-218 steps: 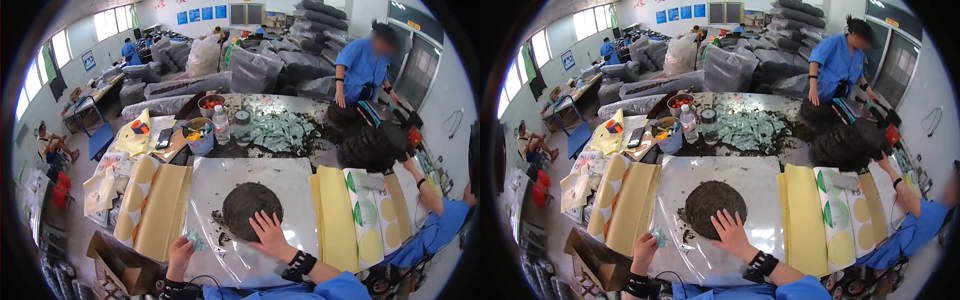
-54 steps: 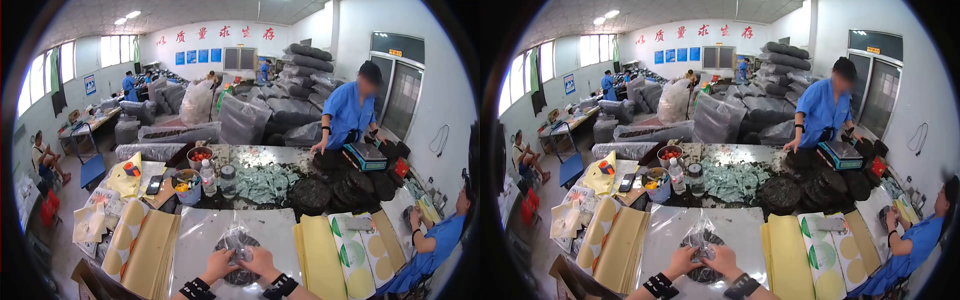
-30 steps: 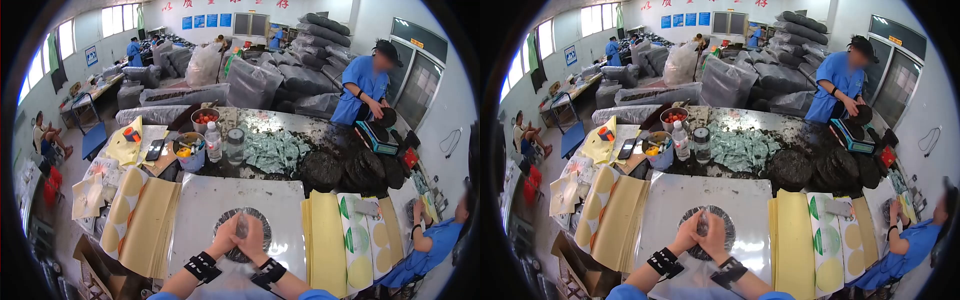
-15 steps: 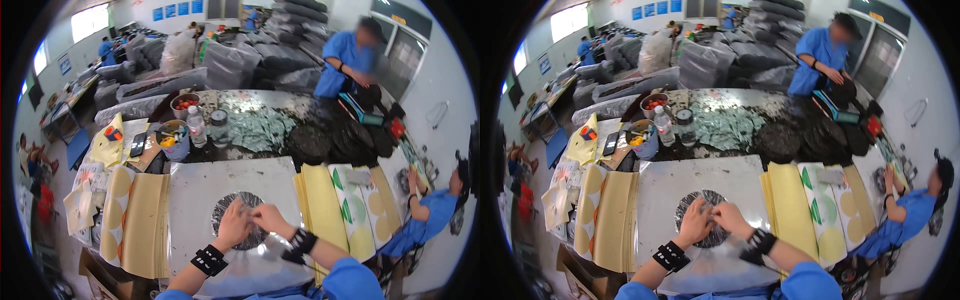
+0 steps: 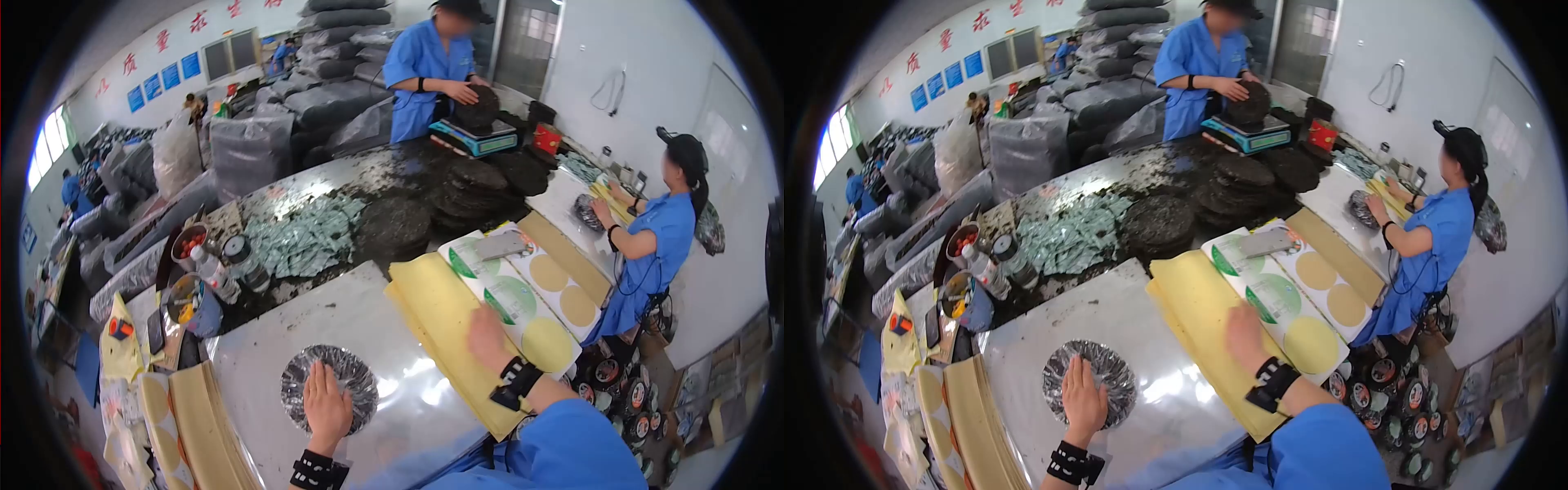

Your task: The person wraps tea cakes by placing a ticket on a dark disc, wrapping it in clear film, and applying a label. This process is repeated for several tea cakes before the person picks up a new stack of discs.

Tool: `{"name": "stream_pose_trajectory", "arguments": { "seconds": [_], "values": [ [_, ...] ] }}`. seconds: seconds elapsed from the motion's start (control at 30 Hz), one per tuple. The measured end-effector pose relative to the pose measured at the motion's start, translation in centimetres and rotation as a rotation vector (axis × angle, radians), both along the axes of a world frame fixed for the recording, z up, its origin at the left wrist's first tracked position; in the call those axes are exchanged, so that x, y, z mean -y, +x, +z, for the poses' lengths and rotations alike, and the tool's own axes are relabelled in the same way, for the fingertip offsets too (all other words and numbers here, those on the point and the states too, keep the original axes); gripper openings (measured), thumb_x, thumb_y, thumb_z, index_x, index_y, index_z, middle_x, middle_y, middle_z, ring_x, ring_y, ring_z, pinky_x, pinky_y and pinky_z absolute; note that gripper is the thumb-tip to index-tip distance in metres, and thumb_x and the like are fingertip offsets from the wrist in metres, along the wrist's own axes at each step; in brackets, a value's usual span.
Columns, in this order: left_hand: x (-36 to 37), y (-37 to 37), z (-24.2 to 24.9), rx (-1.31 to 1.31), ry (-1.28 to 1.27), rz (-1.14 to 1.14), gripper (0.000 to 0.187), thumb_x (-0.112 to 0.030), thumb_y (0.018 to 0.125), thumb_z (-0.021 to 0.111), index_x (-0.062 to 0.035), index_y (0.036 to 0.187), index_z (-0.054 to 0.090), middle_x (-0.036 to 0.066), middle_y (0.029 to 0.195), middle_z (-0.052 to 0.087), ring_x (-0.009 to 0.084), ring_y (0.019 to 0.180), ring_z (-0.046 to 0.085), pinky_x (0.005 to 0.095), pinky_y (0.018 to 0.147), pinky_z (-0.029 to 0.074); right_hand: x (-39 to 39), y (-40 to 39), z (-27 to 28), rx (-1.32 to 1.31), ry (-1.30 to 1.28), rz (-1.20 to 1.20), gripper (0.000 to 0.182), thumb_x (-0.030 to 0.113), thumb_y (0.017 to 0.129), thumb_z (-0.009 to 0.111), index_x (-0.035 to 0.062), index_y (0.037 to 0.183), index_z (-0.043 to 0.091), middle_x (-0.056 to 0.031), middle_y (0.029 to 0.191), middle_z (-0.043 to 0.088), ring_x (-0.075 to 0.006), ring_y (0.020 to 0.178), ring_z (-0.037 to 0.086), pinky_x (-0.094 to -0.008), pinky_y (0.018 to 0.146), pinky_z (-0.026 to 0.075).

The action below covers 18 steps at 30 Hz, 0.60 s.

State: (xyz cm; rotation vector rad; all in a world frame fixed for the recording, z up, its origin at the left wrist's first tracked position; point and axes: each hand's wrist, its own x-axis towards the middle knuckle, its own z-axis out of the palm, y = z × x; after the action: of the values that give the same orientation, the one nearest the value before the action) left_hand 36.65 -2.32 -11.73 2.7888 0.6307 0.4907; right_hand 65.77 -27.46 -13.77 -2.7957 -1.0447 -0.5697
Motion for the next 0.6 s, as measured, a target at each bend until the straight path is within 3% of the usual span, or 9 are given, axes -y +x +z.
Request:
{"name": "stream_pose_trajectory", "arguments": {
  "seconds": [0.03,0.17,0.23,0.27,0.33,0.43,0.5,0.57,0.6],
  "values": [
    [-0.1,0.2,-0.1,0.014,0.011,-0.018,0.065,-0.023,0.086,0.063,0.012,0.138,0.046,0.03,0.149,0.041,0.0428,0.142,0.036,0.0494,0.118,0.027,2.5,2.6,-0.8,0.317,-0.204,-0.1,0.019,0.009,0.087,0.057,-0.0014,0.103,0.056,-0.0311,0.124,0.06,-0.0449,0.112,0.061,-0.0474,0.09,0.052],
    [0.1,0.1,-0.1,0.005,0.021,-0.014,0.065,-0.021,0.085,0.062,0.0129,0.138,0.044,0.031,0.149,0.041,0.0441,0.142,0.035,0.051,0.118,0.026,5.2,7.0,-3.4,0.139,-0.325,-0.125,0.018,0.008,0.088,0.056,-0.0009,0.104,0.057,-0.0381,0.131,0.055,-0.0512,0.116,0.059,-0.0519,0.094,0.052],
    [0.0,0.0,0.1,-0.022,0.018,-0.01,0.065,-0.021,0.085,0.061,0.0128,0.138,0.044,0.032,0.149,0.04,0.0443,0.142,0.035,0.0513,0.117,0.027,5.1,7.4,-2.5,0.161,-0.453,-0.041,0.019,0.013,0.09,0.055,-0.0016,0.103,0.055,-0.0333,0.112,0.065,-0.0439,0.098,0.067,-0.0484,0.079,0.056],
    [0.0,0.0,0.1,-0.034,0.024,-0.008,0.065,-0.02,0.085,0.061,0.0128,0.138,0.044,0.032,0.149,0.039,0.0447,0.142,0.035,0.0515,0.117,0.026,5.5,8.8,-1.4,0.171,-0.441,-0.042,0.019,0.013,0.09,0.055,-0.0016,0.103,0.055,-0.0333,0.112,0.065,-0.0439,0.098,0.067,-0.0484,0.079,0.056],
    [-0.1,0.2,0.1,-0.024,0.027,-0.007,0.065,-0.02,0.085,0.061,0.0128,0.138,0.043,0.032,0.149,0.039,0.0449,0.142,0.034,0.0515,0.117,0.026,7.7,12.3,1.1,-0.33,-0.076,-0.177,0.016,0.015,0.092,0.055,-0.0002,0.097,0.055,-0.0239,0.094,0.07,-0.0378,0.085,0.069,-0.0484,0.069,0.055],
    [0.0,-0.1,0.1,-0.034,0.019,-0.008,0.066,-0.02,0.084,0.06,0.0127,0.139,0.042,0.032,0.15,0.039,0.0451,0.142,0.034,0.0515,0.118,0.026,9.7,14.1,0.8,-0.431,0.076,-0.265,0.014,0.015,0.094,0.054,0.0009,0.096,0.055,-0.0175,0.086,0.07,-0.0332,0.083,0.069,-0.0487,0.068,0.054],
    [0.0,0.1,0.1,-0.04,0.024,-0.004,0.066,-0.02,0.084,0.061,0.0124,0.139,0.042,0.032,0.15,0.039,0.0452,0.142,0.034,0.0514,0.118,0.026,7.2,9.8,-0.9,-0.443,0.104,-0.166,0.018,0.017,0.09,0.058,-0.0001,0.096,0.055,-0.0213,0.09,0.069,-0.0367,0.084,0.069,-0.0475,0.07,0.055],
    [0.2,0.0,-0.1,-0.045,0.026,-0.006,0.066,-0.02,0.085,0.061,0.0125,0.139,0.042,0.032,0.15,0.039,0.0454,0.142,0.034,0.0515,0.118,0.025,5.0,7.8,-4.0,0.39,-0.068,0.019,0.023,0.018,0.086,0.062,-0.0007,0.097,0.055,-0.0236,0.091,0.068,-0.0396,0.083,0.068,-0.0471,0.072,0.055],
    [0.2,-0.1,-0.1,-0.043,0.025,-0.008,0.066,-0.02,0.084,0.061,0.0125,0.139,0.042,0.032,0.15,0.039,0.0454,0.142,0.034,0.0515,0.118,0.025,4.9,7.5,-4.7,0.377,-0.062,0.013,0.023,0.018,0.086,0.062,-0.0007,0.097,0.055,-0.0236,0.091,0.068,-0.0396,0.083,0.068,-0.0471,0.072,0.055]
  ]
}}
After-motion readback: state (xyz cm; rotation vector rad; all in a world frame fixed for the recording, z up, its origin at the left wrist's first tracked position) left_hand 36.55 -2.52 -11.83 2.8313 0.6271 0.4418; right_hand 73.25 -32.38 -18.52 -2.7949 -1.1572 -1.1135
